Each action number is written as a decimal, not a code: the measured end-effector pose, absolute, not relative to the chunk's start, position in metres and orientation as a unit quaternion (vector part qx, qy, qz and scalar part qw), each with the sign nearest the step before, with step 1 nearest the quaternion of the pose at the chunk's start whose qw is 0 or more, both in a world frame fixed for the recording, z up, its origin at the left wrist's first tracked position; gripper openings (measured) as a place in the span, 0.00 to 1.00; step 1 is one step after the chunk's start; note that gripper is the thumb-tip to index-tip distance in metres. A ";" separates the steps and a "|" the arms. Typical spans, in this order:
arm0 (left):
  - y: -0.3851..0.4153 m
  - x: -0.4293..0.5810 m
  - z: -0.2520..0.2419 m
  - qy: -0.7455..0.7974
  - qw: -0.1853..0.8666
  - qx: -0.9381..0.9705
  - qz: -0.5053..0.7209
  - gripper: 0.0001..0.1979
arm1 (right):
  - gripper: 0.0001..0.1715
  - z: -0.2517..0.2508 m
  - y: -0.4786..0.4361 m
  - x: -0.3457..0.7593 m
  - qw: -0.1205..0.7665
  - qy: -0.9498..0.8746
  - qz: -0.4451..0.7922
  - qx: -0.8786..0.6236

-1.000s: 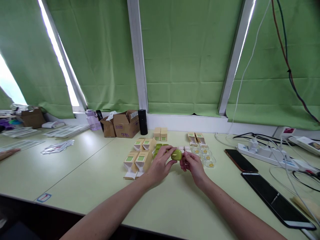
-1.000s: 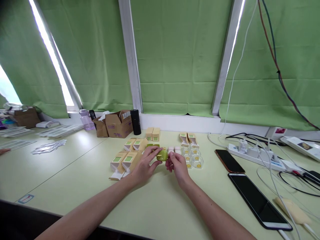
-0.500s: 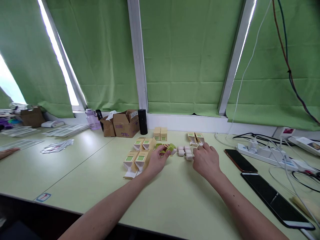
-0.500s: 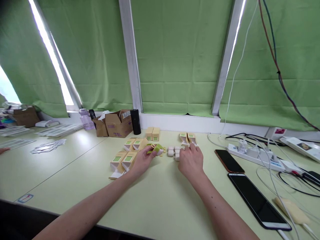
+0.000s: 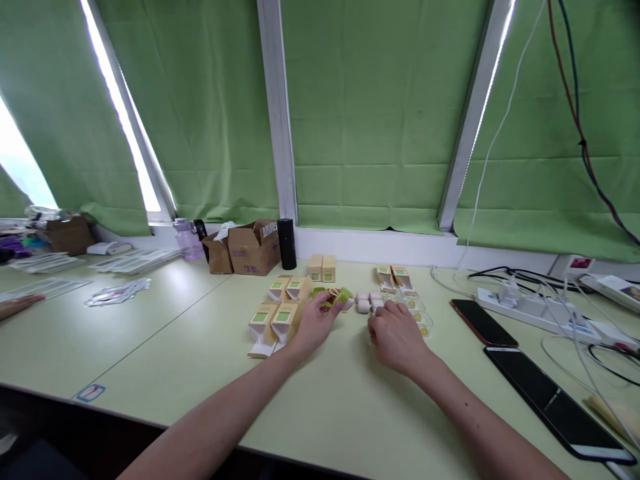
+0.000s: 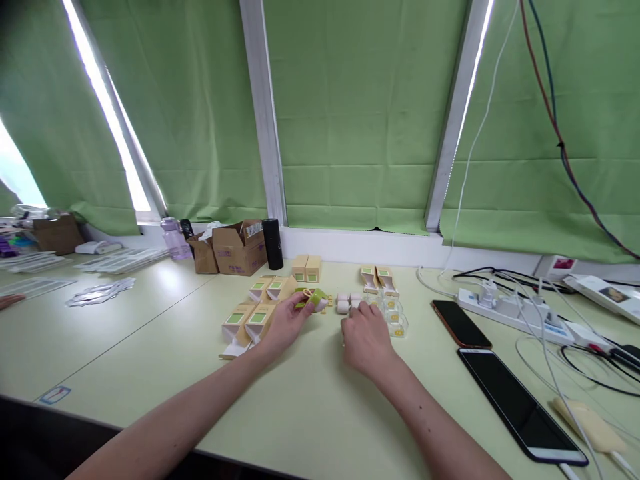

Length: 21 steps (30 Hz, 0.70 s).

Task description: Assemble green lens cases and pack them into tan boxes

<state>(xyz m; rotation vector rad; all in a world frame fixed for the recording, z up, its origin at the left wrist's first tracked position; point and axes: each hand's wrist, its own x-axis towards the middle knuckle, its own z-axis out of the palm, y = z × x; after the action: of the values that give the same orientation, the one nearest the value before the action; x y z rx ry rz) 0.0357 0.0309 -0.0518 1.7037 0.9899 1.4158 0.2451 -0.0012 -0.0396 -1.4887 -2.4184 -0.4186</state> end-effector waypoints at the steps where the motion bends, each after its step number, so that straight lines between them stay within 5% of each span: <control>1: 0.031 0.036 -0.052 0.381 0.351 0.655 0.550 0.25 | 0.06 -0.041 -0.003 0.241 0.149 -0.843 -0.129 -0.501; 3: 0.031 0.036 -0.051 0.380 0.355 0.648 0.557 0.25 | 0.06 -0.044 -0.005 0.234 0.176 -0.848 -0.102 -0.489; 9: 0.031 0.037 -0.048 0.380 0.376 0.627 0.566 0.25 | 0.33 -0.055 0.000 0.237 0.235 -0.814 -0.052 -0.529; 16: 0.035 0.034 -0.050 0.392 0.392 0.600 0.576 0.27 | 0.23 -0.063 0.010 0.239 0.293 -0.789 0.025 -0.539; 21: 0.036 0.033 -0.049 0.400 0.396 0.593 0.576 0.26 | 0.27 -0.059 0.015 0.237 0.486 -0.698 0.339 -0.402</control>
<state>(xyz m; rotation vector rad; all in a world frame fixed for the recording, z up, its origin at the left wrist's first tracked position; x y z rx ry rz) 0.0332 0.0356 -0.0491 1.5017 1.0137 1.4603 0.2366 0.0152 -0.0592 -0.9787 -1.6982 0.8239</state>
